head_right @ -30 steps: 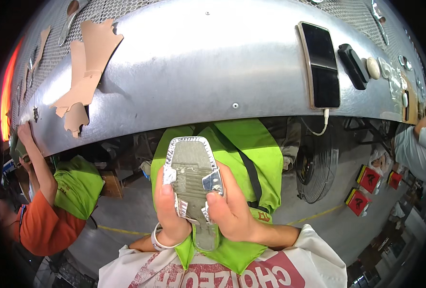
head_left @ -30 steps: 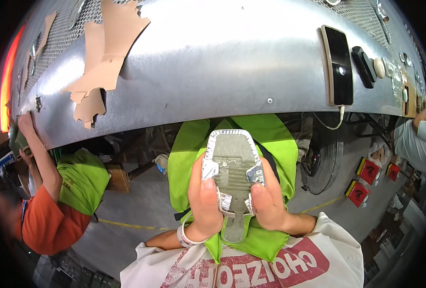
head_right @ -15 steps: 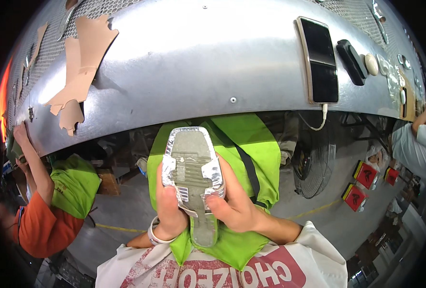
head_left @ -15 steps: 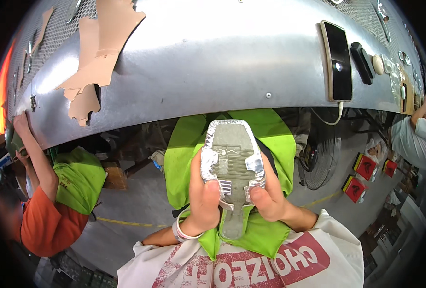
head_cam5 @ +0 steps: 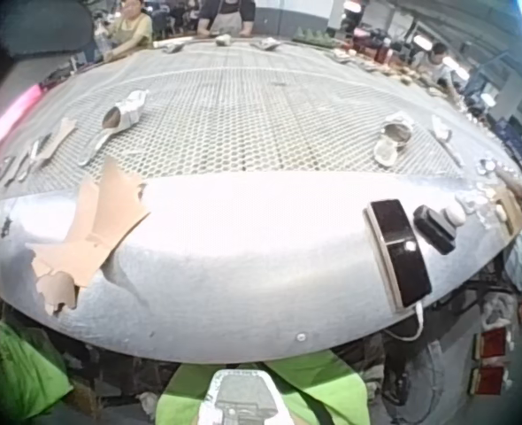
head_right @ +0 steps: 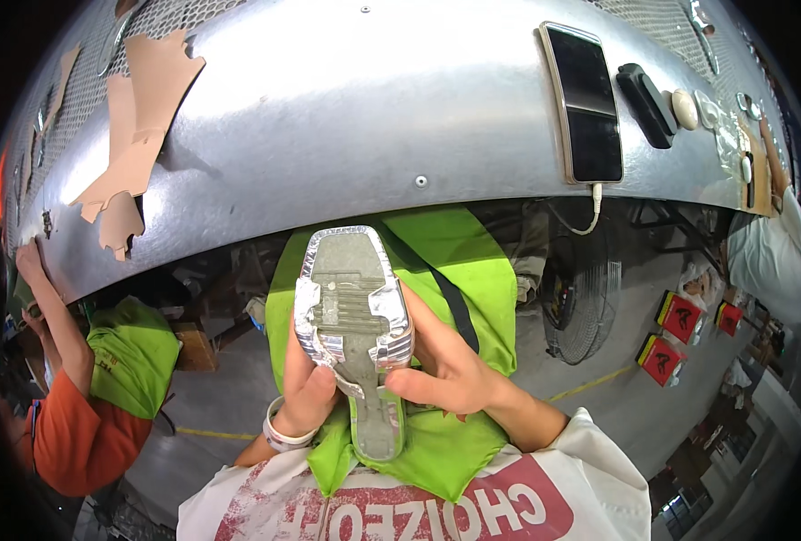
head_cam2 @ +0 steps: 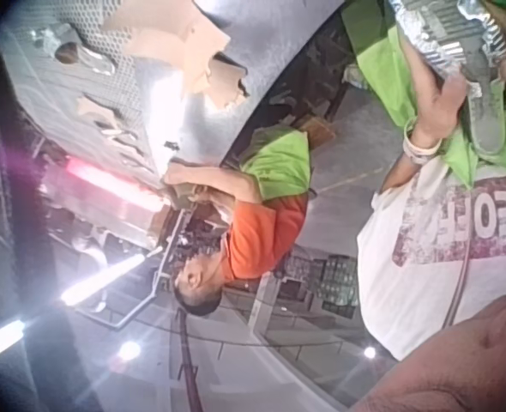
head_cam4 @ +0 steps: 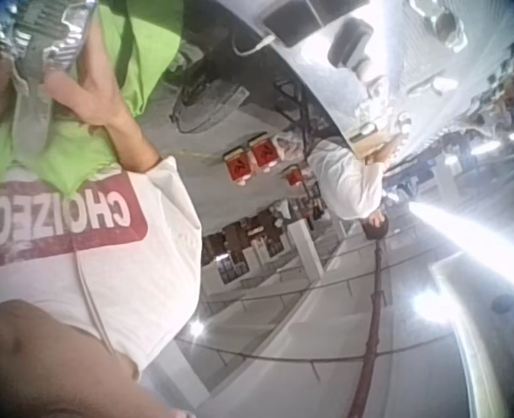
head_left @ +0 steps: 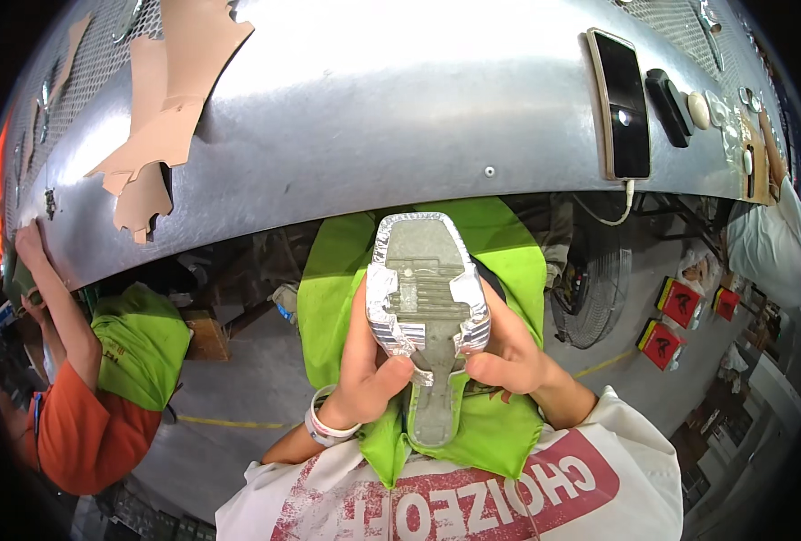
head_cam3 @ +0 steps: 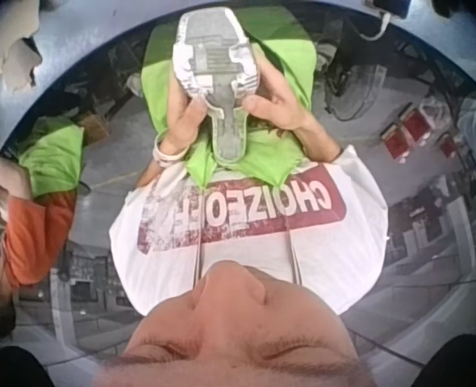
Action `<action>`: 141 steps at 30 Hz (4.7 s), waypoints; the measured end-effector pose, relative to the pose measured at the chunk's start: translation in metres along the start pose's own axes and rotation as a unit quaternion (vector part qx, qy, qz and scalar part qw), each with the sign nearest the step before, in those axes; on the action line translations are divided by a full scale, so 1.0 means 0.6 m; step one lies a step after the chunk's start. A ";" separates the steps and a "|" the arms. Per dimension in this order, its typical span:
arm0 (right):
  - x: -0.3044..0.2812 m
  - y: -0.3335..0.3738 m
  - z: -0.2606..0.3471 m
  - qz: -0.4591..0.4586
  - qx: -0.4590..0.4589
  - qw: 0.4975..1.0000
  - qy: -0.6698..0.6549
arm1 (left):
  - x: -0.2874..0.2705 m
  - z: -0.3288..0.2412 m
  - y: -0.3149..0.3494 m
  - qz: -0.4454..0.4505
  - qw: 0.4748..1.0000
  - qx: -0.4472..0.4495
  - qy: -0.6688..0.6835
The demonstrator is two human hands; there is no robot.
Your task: The person wraps the soles of green slippers with silver foil tape. They repeatedly pick up a slipper, apply the tape to the bottom, smooth it down, and place the slipper on a metal mesh table. The person handles the slippers one at a time, ensuring the foil covers the sole area.
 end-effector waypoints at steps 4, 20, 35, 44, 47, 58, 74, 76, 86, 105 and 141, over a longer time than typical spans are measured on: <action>0.002 0.008 -0.008 -0.003 -0.031 0.997 0.077 | 0.001 0.003 0.002 -0.005 1.000 -0.005 -0.030; -0.002 0.013 -0.003 0.010 -0.020 0.989 0.146 | -0.008 0.015 0.016 0.043 0.999 -0.006 0.018; 0.031 -0.003 0.018 -0.066 -0.031 0.997 0.021 | -0.004 -0.017 0.006 -0.019 0.995 -0.097 0.013; 0.026 -0.009 0.035 -0.085 0.027 0.989 -0.114 | 0.024 -0.056 -0.013 -0.088 0.990 -0.106 0.014; 0.024 -0.006 0.036 -0.092 0.021 0.991 -0.091 | 0.028 -0.059 -0.012 -0.039 0.994 -0.098 0.007; 0.030 -0.010 0.035 -0.106 0.007 0.993 -0.043 | 0.014 -0.059 -0.017 -0.048 0.994 -0.098 -0.017; 0.041 -0.006 0.076 -0.059 -0.004 0.968 0.244 | -0.074 0.010 -0.043 0.306 0.950 -0.040 -0.057; 0.040 0.008 0.083 -0.011 -0.048 0.899 0.434 | -0.059 -0.032 -0.052 0.161 0.984 -0.037 -0.065; 0.057 -0.016 0.079 -0.193 -0.160 0.870 0.425 | 0.009 -0.183 -0.085 0.113 0.875 0.030 -0.470; -0.138 -0.489 0.264 -0.387 -0.322 0.743 0.442 | -0.042 -0.313 -0.168 -0.177 0.681 0.227 -0.673; -0.083 -0.506 0.232 -0.371 -0.343 0.720 0.476 | -0.288 -0.308 -0.125 -0.360 0.422 0.285 -0.782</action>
Point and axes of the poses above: each hand's wrist, its own y-axis away from the middle knuckle, its own x-axis out of the palm, z = x × y, the point moved 1 cm from there along -y, towards the middle knuckle, and after that the axes turned 9 degrees about -y, right-handed, at the moved point
